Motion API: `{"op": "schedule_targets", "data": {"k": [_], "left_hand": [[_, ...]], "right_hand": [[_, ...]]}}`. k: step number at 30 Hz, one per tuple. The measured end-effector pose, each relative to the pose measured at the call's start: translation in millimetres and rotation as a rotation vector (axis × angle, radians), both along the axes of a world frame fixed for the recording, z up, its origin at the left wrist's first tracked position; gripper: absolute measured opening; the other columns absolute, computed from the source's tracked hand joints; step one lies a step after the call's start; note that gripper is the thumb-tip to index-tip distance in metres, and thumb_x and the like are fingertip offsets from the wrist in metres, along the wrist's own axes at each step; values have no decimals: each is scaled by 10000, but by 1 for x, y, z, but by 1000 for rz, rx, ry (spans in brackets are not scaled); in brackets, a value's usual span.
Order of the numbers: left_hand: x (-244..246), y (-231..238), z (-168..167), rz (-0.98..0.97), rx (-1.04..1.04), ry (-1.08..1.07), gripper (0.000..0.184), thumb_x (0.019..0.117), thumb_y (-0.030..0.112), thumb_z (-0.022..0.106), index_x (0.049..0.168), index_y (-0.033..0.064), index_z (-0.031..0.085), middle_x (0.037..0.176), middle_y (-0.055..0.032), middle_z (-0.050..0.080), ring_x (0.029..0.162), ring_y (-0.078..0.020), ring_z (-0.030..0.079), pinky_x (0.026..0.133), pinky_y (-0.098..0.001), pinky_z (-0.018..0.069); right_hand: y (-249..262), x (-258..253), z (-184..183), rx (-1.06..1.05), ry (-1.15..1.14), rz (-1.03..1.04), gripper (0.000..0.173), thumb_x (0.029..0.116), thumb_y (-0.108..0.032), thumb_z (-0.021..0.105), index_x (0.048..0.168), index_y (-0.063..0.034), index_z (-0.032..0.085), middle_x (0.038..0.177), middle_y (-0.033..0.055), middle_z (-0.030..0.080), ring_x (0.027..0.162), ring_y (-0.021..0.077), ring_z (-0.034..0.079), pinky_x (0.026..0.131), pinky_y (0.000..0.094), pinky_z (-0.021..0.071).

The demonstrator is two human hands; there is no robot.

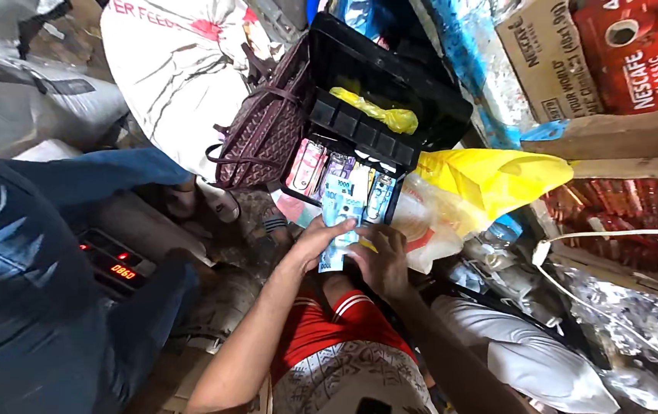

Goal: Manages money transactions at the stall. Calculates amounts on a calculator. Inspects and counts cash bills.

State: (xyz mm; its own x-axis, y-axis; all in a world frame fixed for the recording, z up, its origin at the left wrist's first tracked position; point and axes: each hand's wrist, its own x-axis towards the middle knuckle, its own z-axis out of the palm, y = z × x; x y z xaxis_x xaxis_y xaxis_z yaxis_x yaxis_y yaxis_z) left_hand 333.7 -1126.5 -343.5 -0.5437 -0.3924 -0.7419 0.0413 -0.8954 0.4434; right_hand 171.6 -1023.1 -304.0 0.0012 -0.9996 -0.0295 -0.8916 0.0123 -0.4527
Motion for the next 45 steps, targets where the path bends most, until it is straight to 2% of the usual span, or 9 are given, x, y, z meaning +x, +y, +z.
{"op": "schedule_targets", "data": {"k": [2, 6, 9, 12, 23, 27, 31, 38, 45], "left_hand": [[3, 0, -8, 38, -61, -86, 463, 918, 108, 755, 1332, 55, 557, 1087, -137, 731, 892, -246, 738, 792, -431, 635], [15, -7, -21, 132, -171, -250, 526, 874, 102, 796, 1341, 78, 554, 1126, -118, 724, 927, -236, 738, 801, -432, 634], [14, -15, -37, 225, -217, -265, 512, 852, 18, 791, 1307, 7, 555, 1123, -151, 716, 961, -246, 732, 849, -433, 633], [14, -18, -47, 248, -201, -281, 508, 848, -16, 783, 1297, -12, 547, 1119, -164, 717, 959, -257, 738, 845, -433, 638], [18, -5, -45, 185, -155, -252, 491, 895, 23, 743, 1342, 63, 542, 1139, -143, 720, 953, -258, 736, 827, -442, 626], [22, -6, -39, 144, -151, -272, 507, 905, 64, 744, 1365, 93, 534, 1136, -136, 716, 906, -247, 726, 769, -431, 618], [19, 1, -42, 180, -166, -254, 524, 896, 43, 743, 1372, 99, 534, 1154, -131, 716, 954, -253, 729, 806, -441, 623], [22, 4, -44, 190, -145, -224, 509, 917, 41, 714, 1383, 105, 521, 1152, -147, 714, 947, -268, 728, 803, -446, 616], [16, -1, -50, 249, -138, -195, 473, 927, 2, 690, 1361, 55, 509, 1137, -161, 720, 939, -279, 738, 807, -439, 626]], "right_hand": [[-6, -5, -7, 101, -10, -25, 268, 959, -455, 670, 1081, -249, 792, 1363, -12, 655, 1365, 272, 503, 1103, 533, 426], [-24, -36, -31, 420, 261, -169, 401, 920, -383, 719, 1210, -107, 729, 1573, 166, 443, 1494, 427, 313, 1157, 636, 342], [-31, -44, -52, 567, 418, -141, 310, 958, -359, 682, 1135, -117, 762, 1696, 139, 233, 1537, 481, 163, 1159, 697, 271], [-36, -43, -54, 637, 458, -100, 318, 986, -370, 647, 1208, -169, 752, 1733, 78, 118, 1564, 458, 73, 1182, 709, 209], [-43, -58, -56, 732, 392, -84, 250, 954, -382, 686, 1021, -178, 814, 1711, 91, 218, 1572, 440, 78, 1215, 697, 142], [-59, -53, -39, 539, 268, -231, 319, 875, -354, 720, 1109, -147, 784, 1500, 159, 518, 1394, 450, 410, 1000, 676, 427], [-89, -39, -44, 680, 219, -387, 292, 944, -339, 574, 1096, -221, 794, 1272, 124, 669, 1240, 398, 554, 943, 621, 491], [-111, -8, -55, 959, 324, -603, 471, 934, -468, 526, 1065, -71, 744, 1411, 161, 582, 1363, 415, 456, 982, 653, 415], [-109, -4, -63, 848, 274, -607, 361, 922, -380, 559, 1136, -167, 758, 1397, 164, 562, 1314, 405, 485, 930, 648, 443]]}}
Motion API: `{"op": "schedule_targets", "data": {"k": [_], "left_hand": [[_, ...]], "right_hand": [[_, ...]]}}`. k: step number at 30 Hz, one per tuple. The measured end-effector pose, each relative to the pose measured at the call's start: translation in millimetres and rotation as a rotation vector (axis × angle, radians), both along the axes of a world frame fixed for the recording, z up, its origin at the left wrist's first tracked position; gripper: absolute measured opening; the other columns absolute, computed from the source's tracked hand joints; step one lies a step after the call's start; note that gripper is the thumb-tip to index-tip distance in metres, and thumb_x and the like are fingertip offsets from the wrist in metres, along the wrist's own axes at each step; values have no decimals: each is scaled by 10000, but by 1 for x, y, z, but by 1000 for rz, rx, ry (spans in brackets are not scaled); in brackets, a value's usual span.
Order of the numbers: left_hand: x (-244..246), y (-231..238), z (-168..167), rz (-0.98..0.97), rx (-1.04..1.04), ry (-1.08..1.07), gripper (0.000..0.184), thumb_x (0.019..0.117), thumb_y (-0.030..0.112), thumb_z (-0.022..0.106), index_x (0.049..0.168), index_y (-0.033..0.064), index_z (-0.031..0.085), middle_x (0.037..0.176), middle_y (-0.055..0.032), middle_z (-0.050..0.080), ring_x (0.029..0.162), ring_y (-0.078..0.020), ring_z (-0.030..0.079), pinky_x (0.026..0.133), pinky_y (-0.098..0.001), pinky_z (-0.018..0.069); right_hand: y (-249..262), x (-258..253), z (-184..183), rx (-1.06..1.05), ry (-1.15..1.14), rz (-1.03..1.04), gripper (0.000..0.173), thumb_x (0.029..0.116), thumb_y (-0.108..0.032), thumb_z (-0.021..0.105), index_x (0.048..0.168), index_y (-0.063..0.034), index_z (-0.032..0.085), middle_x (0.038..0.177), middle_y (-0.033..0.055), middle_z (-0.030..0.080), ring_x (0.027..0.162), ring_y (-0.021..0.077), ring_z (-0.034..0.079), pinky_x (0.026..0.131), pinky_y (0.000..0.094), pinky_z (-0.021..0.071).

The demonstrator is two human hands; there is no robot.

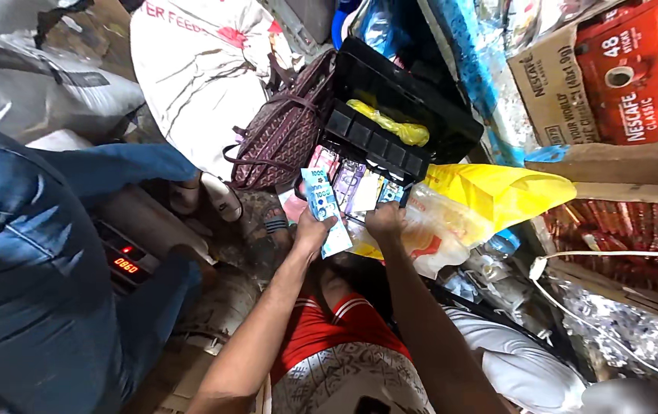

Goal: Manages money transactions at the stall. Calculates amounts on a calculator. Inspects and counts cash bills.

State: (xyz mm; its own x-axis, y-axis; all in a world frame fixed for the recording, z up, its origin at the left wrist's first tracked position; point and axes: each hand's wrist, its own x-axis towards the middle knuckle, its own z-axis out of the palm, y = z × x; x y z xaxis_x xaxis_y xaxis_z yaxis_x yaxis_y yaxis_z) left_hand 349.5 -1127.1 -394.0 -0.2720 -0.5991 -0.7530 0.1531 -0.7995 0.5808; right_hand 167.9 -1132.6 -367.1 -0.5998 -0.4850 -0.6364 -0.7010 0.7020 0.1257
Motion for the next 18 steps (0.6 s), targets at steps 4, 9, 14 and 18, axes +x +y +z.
{"op": "schedule_targets", "data": {"k": [4, 9, 14, 18], "left_hand": [[1, -2, 0, 13, 7, 27, 439, 948, -19, 649, 1358, 43, 505, 1139, -173, 729, 937, -289, 741, 798, -436, 622], [4, -3, 0, 6, 36, 26, 404, 976, 4, 602, 1368, 52, 516, 1123, -164, 731, 926, -279, 741, 778, -428, 622], [4, -5, -2, -1, 19, 38, 398, 983, 54, 617, 1373, 65, 538, 1114, -162, 727, 927, -277, 732, 786, -436, 617], [4, -5, -1, 0, 28, 53, 392, 989, 40, 613, 1372, 50, 526, 1082, -152, 740, 918, -268, 740, 787, -422, 622]], "right_hand": [[-4, 4, 7, 60, -4, 17, 386, 938, -431, 550, 1043, -123, 758, 1370, 156, 593, 1309, 401, 500, 943, 647, 442], [10, 7, 11, 111, -40, -23, 592, 965, -603, 502, 1029, -70, 752, 1421, 209, 556, 1361, 445, 447, 1003, 691, 400], [8, 13, 2, 76, -29, -122, 596, 964, -601, 504, 1058, -66, 750, 1466, 217, 512, 1400, 447, 407, 1029, 706, 376], [10, 15, 9, 49, -27, -146, 550, 989, -557, 488, 1026, -73, 746, 1432, 203, 539, 1370, 440, 434, 1011, 698, 388]]}}
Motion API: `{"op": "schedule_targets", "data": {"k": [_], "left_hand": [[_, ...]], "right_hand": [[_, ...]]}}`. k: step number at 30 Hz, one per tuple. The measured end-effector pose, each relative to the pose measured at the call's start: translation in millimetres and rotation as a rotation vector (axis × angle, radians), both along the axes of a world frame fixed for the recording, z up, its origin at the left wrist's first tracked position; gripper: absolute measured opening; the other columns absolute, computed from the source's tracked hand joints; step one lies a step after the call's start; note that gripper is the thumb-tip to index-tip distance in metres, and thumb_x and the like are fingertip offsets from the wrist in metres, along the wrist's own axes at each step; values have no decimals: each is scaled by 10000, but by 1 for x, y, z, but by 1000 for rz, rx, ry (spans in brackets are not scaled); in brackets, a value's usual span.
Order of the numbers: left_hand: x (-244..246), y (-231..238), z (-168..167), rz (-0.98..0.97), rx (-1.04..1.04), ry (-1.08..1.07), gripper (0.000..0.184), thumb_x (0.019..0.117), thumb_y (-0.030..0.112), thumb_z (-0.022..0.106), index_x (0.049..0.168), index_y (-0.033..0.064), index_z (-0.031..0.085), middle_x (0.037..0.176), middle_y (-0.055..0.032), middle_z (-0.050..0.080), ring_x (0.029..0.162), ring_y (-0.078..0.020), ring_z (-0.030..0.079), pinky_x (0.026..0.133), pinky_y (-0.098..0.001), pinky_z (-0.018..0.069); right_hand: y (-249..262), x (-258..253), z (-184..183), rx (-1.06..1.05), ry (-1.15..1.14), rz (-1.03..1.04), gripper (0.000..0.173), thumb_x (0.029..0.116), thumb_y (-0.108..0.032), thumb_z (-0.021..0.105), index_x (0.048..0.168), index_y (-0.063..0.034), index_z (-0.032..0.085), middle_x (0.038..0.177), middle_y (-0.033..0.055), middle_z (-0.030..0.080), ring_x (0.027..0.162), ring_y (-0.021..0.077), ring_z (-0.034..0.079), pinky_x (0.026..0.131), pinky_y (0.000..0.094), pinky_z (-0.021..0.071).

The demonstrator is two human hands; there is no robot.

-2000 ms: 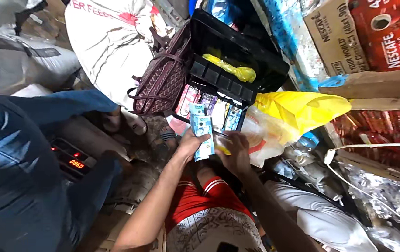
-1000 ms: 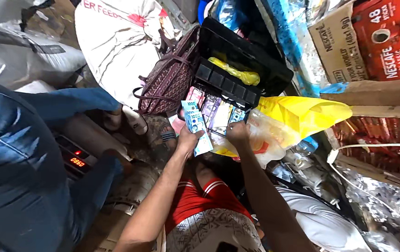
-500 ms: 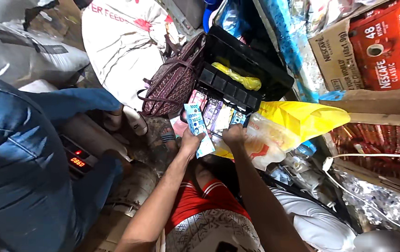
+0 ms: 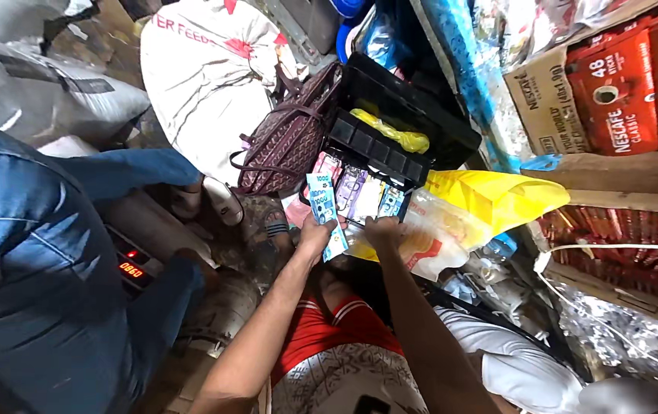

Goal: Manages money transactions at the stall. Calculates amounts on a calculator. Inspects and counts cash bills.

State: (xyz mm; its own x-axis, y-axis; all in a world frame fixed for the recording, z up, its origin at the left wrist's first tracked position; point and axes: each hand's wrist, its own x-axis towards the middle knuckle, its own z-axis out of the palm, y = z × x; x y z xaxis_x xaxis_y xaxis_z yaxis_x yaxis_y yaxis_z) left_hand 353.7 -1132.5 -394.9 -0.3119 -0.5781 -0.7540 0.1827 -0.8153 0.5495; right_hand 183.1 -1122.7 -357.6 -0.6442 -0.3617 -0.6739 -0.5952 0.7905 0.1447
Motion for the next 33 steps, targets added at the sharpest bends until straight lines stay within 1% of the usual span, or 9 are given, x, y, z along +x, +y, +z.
{"op": "schedule_targets", "data": {"k": [4, 6, 9, 13, 16, 22, 25, 29, 33], "left_hand": [[1, -1, 0, -7, 4, 3, 402, 986, 36, 607, 1378, 53, 520, 1074, -158, 740, 917, -273, 742, 792, -420, 623], [0, -2, 0, -5, 1, 8, 392, 986, 40, 611, 1369, 49, 527, 1065, -154, 742, 905, -269, 741, 784, -420, 623], [1, -4, 3, 11, 15, 17, 402, 973, 42, 635, 1363, 48, 539, 1057, -154, 740, 889, -272, 740, 775, -421, 626], [1, -4, 3, 13, 28, 14, 391, 981, 44, 625, 1365, 46, 548, 1032, -156, 741, 872, -268, 740, 769, -412, 626], [0, -4, 1, 13, 31, 10, 388, 994, 48, 605, 1374, 39, 528, 1022, -161, 738, 863, -268, 741, 763, -407, 628], [-2, -3, 3, 22, 31, 3, 370, 997, 46, 597, 1361, 40, 532, 1005, -154, 737, 838, -261, 740, 758, -412, 629], [-1, -1, 2, 32, 24, 21, 384, 995, 44, 598, 1373, 44, 528, 1016, -160, 735, 857, -276, 740, 769, -426, 630], [-1, -1, 1, 39, 31, 33, 386, 992, 36, 602, 1371, 45, 532, 1007, -164, 735, 843, -278, 740, 762, -426, 630], [-2, -1, 2, 46, 25, 29, 374, 993, 36, 598, 1361, 33, 528, 996, -166, 736, 841, -281, 741, 763, -427, 630]], "right_hand": [[1, -3, -1, -49, 4, -35, 472, 985, -518, 527, 973, -106, 757, 1390, 181, 576, 1338, 430, 463, 983, 692, 402], [3, -4, -3, -85, -16, -53, 458, 991, -508, 525, 948, -112, 751, 1295, 178, 643, 1301, 429, 507, 985, 704, 392], [0, -5, -1, -126, -57, -181, 408, 979, -482, 557, 1008, -123, 749, 1231, 160, 688, 1280, 418, 536, 997, 703, 383], [0, -6, -5, -274, -64, -299, 269, 922, -345, 649, 982, -92, 720, 1052, 184, 704, 1068, 393, 642, 849, 648, 487], [1, -11, -8, -367, -106, -365, 219, 903, -263, 672, 965, -53, 685, 960, 190, 686, 941, 372, 652, 769, 621, 501], [-8, -20, -5, -178, -148, -208, 285, 935, -328, 638, 942, -47, 687, 990, 206, 697, 973, 398, 665, 777, 653, 503], [-14, -16, -4, -136, -155, -181, 342, 942, -390, 620, 1036, -76, 719, 1085, 199, 711, 1079, 402, 657, 871, 677, 488], [-19, -7, 1, -78, -86, -93, 397, 966, -473, 565, 1042, -127, 743, 1141, 169, 715, 1174, 393, 622, 933, 668, 457], [-18, -4, 0, -98, -37, -66, 384, 954, -471, 557, 1041, -157, 761, 1243, 137, 684, 1271, 383, 551, 996, 663, 407]]}}
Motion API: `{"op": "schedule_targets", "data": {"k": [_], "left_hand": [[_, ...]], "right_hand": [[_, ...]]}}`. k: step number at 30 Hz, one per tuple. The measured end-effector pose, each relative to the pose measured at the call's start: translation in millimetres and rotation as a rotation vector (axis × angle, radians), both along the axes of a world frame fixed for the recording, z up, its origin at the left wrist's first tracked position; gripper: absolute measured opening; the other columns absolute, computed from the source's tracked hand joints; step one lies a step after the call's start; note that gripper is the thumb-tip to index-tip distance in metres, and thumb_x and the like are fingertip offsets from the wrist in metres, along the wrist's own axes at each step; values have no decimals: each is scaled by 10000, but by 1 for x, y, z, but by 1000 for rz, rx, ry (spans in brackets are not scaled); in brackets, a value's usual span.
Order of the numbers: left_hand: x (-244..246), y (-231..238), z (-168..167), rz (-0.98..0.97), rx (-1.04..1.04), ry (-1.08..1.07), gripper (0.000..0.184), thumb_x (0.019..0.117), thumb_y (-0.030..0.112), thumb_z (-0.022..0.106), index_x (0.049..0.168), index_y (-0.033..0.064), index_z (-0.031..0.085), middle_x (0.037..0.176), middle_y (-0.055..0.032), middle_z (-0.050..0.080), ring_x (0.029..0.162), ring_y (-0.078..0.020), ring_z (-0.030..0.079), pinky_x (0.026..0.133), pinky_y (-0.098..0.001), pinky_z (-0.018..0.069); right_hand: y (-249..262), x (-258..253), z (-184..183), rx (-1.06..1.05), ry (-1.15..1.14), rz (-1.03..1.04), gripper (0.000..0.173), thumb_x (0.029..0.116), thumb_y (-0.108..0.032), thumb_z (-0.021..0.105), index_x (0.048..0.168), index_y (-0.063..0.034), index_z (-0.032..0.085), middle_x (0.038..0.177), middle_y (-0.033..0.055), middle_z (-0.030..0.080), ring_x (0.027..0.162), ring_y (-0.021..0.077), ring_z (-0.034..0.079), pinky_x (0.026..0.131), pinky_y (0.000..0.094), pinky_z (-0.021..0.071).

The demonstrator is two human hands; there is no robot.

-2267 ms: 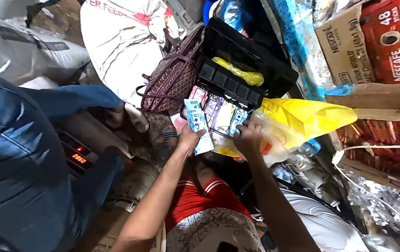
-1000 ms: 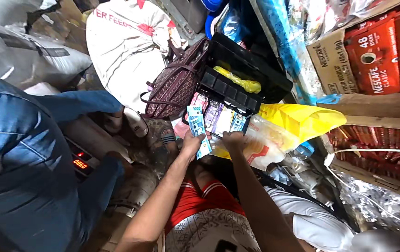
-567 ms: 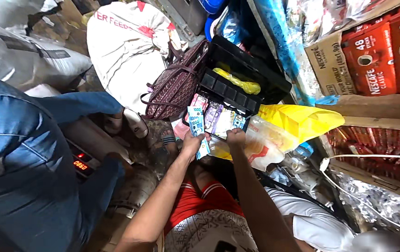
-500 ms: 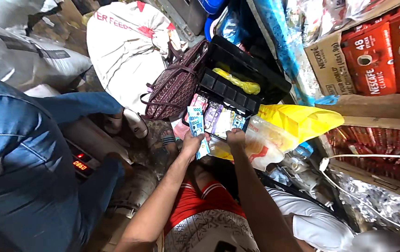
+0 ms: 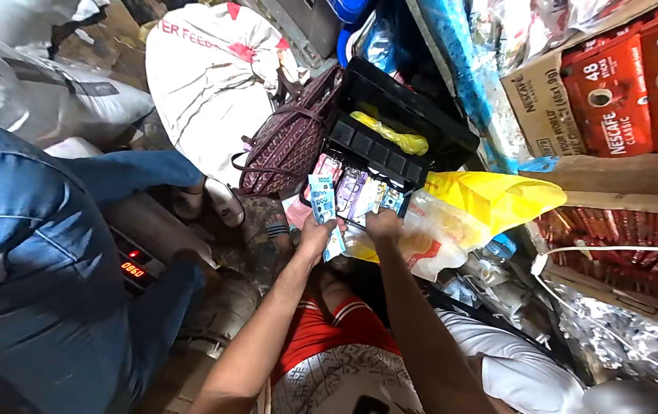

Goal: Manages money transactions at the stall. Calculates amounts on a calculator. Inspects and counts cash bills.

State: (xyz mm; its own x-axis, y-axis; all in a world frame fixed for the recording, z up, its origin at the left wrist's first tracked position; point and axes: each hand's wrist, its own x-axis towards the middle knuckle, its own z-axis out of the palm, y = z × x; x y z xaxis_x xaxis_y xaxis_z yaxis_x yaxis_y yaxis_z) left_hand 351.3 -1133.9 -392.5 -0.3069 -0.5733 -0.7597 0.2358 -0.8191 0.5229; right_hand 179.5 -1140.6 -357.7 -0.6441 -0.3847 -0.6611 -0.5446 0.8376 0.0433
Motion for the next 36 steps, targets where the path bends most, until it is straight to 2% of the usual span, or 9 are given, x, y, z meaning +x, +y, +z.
{"op": "schedule_targets", "data": {"k": [3, 7, 12, 16, 19, 25, 31, 34, 36], "left_hand": [[-1, 0, -1, 4, -5, -5, 373, 991, 31, 596, 1358, 32, 528, 991, -167, 736, 829, -274, 740, 755, -419, 629], [-2, 1, 0, 15, -2, -1, 387, 992, 23, 595, 1373, 35, 526, 996, -163, 735, 836, -274, 738, 751, -417, 629], [-1, 1, 1, 32, 10, 12, 340, 1035, 107, 568, 1369, 45, 542, 983, -164, 730, 818, -264, 732, 747, -409, 626], [0, -1, 0, 38, 7, -8, 327, 1111, 227, 430, 1338, 29, 555, 992, -169, 741, 839, -267, 742, 758, -412, 627], [4, -2, 5, 34, 2, -22, 316, 1114, 193, 411, 1316, 8, 568, 997, -172, 749, 846, -267, 749, 766, -414, 630], [8, -1, 24, 73, 29, 50, 313, 1112, 184, 414, 1288, -22, 571, 980, -195, 743, 833, -286, 747, 776, -429, 633], [8, -1, 59, 196, 70, 583, 350, 1044, 150, 473, 1360, 25, 558, 1417, -201, 580, 1247, -336, 609, 1028, -516, 527], [1, -7, 70, 203, 18, 566, 287, 1024, 152, 531, 1280, 47, 609, 1195, -166, 682, 1029, -246, 693, 914, -452, 586], [-3, -11, 72, 186, 15, 493, 286, 1029, 150, 543, 1292, 48, 591, 1160, -161, 692, 988, -238, 704, 885, -438, 599]], "right_hand": [[0, -1, -1, -107, -4, -90, 358, 948, -445, 588, 1123, -173, 742, 1215, 131, 689, 1243, 366, 577, 981, 645, 438], [-1, -7, -15, -298, -105, -283, 316, 944, -325, 656, 1111, -58, 682, 1023, 190, 700, 992, 368, 671, 831, 615, 530], [-7, -15, -21, -302, -186, -364, 227, 921, -228, 704, 984, -10, 708, 1006, 208, 681, 966, 356, 647, 827, 595, 511], [-2, -32, -23, -377, -234, -468, 223, 874, -131, 711, 1079, -43, 725, 1051, 191, 698, 973, 331, 666, 818, 584, 539], [5, -45, -3, -396, -248, -497, 258, 855, -148, 718, 1104, -80, 736, 1037, 164, 717, 943, 307, 689, 792, 566, 563], [38, -51, 65, -667, -339, -418, 219, 944, -187, 683, 1130, -71, 689, 948, 122, 721, 774, 226, 683, 658, 441, 568], [39, -28, 69, -784, -480, -295, 212, 977, -155, 650, 1163, -56, 671, 915, 103, 741, 738, 207, 703, 652, 424, 600], [34, -8, 67, -720, -573, -181, 204, 980, -151, 657, 1164, -67, 684, 909, 99, 748, 730, 202, 707, 650, 417, 604], [34, 3, 66, -670, -629, -132, 196, 991, -156, 635, 1162, -66, 671, 883, 102, 728, 714, 203, 690, 636, 421, 592]]}}
